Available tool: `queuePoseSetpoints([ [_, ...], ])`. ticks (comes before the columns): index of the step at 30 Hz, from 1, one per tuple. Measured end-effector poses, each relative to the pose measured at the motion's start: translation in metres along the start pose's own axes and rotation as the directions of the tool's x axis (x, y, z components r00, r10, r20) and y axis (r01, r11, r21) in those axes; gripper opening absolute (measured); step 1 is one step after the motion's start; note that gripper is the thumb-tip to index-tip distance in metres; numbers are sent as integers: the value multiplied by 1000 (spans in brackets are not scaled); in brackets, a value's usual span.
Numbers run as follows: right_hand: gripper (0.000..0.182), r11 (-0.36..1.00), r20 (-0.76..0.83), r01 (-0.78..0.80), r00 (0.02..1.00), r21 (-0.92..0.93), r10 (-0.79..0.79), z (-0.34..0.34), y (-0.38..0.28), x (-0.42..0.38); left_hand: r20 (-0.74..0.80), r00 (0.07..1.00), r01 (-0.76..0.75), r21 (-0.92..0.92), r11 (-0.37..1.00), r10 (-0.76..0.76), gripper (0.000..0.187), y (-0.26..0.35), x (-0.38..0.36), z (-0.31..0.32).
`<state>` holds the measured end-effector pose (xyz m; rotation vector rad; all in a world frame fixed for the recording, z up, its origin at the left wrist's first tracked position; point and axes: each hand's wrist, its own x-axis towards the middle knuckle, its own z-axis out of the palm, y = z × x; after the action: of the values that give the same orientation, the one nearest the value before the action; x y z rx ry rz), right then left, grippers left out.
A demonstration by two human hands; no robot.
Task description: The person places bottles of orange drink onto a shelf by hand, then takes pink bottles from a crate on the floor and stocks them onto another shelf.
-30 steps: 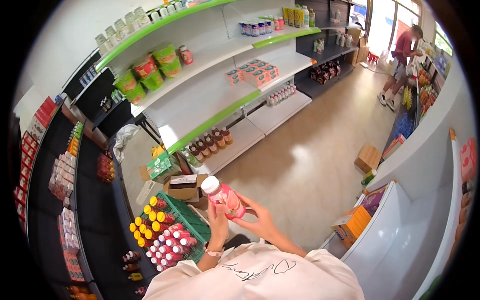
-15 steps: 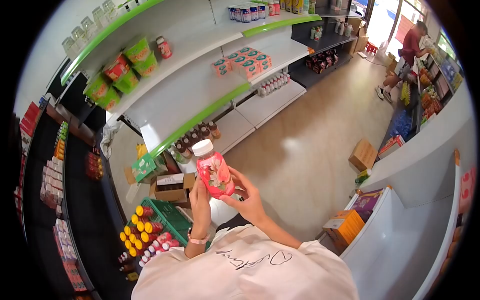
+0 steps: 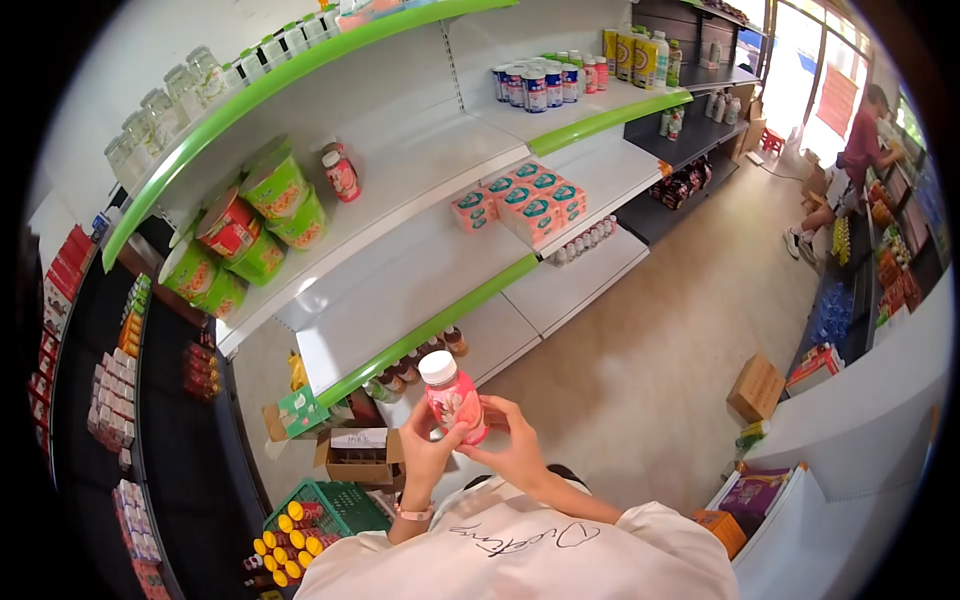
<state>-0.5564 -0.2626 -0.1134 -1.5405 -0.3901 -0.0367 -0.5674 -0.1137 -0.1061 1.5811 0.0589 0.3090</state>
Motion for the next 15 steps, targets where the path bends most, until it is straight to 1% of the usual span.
queuePoseSetpoints([
  [1,70,1000,10,-1,1000,-11,2,-1,4,11,-24,999,24,-51,998,-25,62,-2,10,3],
  [2,70,1000,24,-5,1000,-21,6,-3,7,21,-50,998,24,-54,998,-27,62,-3,19,4],
  [5,68,999,184,-37,982,26,32,-9,5,76,-140,990,0,-47,999,-7,65,-6,59,-2],
  [8,68,1000,341,-26,940,-13,28,-9,18,149,-187,980,-52,61,997,63,66,-7,109,-13],
  [9,70,999,370,35,929,-20,-25,-6,26,174,-207,973,-70,145,987,99,66,-10,126,-16],
  [12,74,998,509,-1,860,55,-27,11,34,254,-300,943,-104,148,983,145,67,-9,185,-26],
  [13,76,995,527,-10,849,101,-45,20,37,281,-310,945,-62,146,987,105,69,-1,205,-30],
  [15,76,987,559,114,814,114,-159,37,48,337,-354,922,-107,160,981,159,67,7,246,-38],
])
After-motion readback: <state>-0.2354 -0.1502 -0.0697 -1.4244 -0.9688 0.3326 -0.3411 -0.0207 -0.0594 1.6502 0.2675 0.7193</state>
